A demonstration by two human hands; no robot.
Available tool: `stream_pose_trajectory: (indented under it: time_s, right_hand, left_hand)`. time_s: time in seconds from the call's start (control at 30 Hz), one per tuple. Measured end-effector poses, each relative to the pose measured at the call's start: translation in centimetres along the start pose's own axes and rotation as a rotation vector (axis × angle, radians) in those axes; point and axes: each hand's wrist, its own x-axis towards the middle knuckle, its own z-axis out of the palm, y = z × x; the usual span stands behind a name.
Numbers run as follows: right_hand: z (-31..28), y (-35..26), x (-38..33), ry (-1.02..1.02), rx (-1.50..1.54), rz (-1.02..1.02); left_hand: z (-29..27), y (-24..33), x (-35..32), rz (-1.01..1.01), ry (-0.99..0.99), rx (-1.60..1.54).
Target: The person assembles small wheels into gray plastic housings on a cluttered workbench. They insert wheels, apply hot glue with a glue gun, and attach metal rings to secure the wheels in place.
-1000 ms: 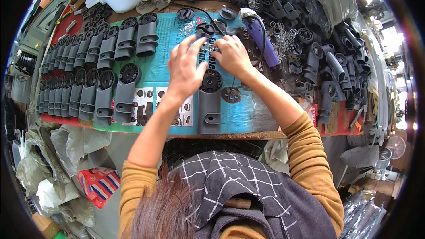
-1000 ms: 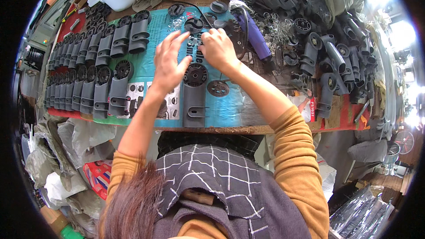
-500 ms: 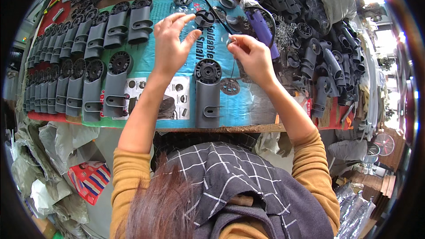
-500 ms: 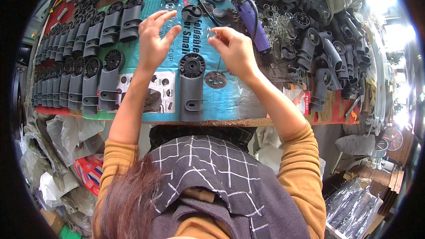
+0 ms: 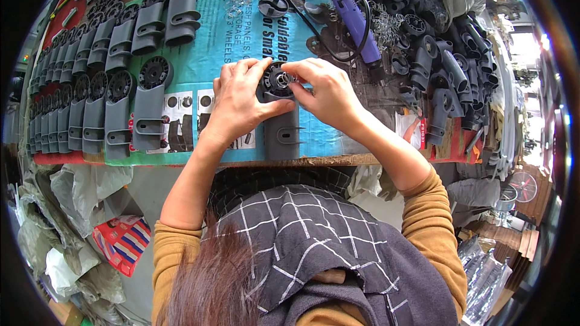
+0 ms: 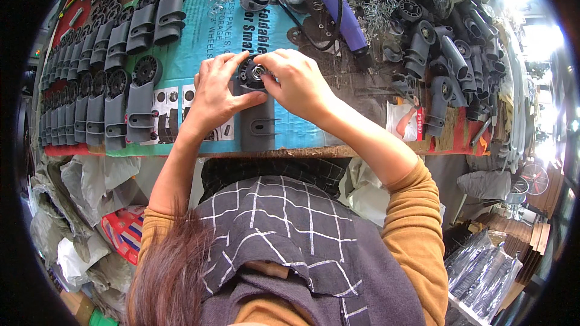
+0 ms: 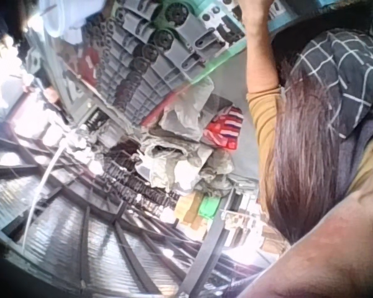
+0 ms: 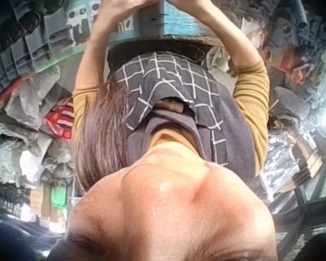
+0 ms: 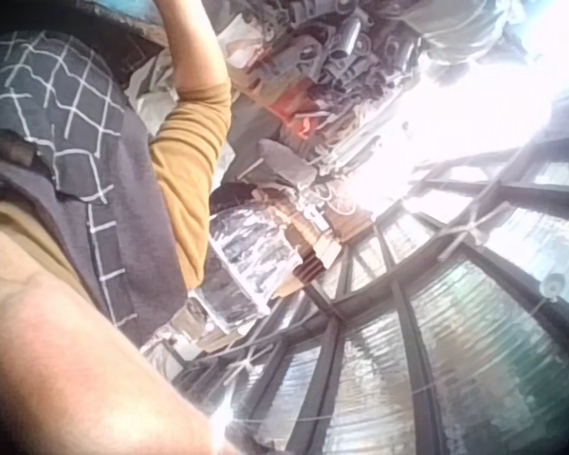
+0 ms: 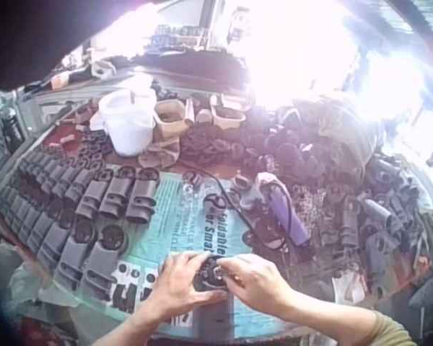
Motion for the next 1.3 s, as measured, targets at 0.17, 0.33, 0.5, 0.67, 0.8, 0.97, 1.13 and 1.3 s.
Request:
stream_pose_trajectory:
  time_s: [0.17, 0.33, 0.5, 0.67, 0.8, 0.97, 1.13, 1.3]
  right_hand:
    - [0.9, 0.6, 0.3, 0.025, -0.137, -0.112]
    - [0.8, 0.0, 0.7, 0.023, -0.124, -0.083]
    - [-2.6, 1.2, -2.4, 0.223, -0.097, -0.001]
    - [-10.3, 10.0, -7.6, 0.411, -0.579, 0.500]
    - [-13.7, 17.3, -7.8, 0.476, -0.716, 0.396]
    - [-17.3, 26.5, -1.7, 0.356, -1.031, 0.170]
    - [-18.5, 25.7, -0.6, 0.493, -0.737, 0.241]
    - [-13.8, 9.8, -4.2, 0.464, 0.871, 0.543]
  left_hand:
    - [0.9, 0.0, 0.1, 0.001, 0.059, -0.063]
    - [1.1, 0.4, 0.1, 0.051, 0.093, -0.061]
    - [1.7, 1.5, 0.1, 0.059, 0.061, -0.071]
    - [2.7, 3.2, 0.0, 0.078, 0.037, -0.091]
    - [3.4, 4.2, 0.2, 0.027, -0.046, -0.096]
    - [3.8, 4.0, 0.0, 0.069, -0.007, -0.079]
    - [1.7, 4.4, 0.3, 0.049, 0.097, -0.177]
    - [0.4, 8.0, 2.0, 0.070, 0.205, -0.574]
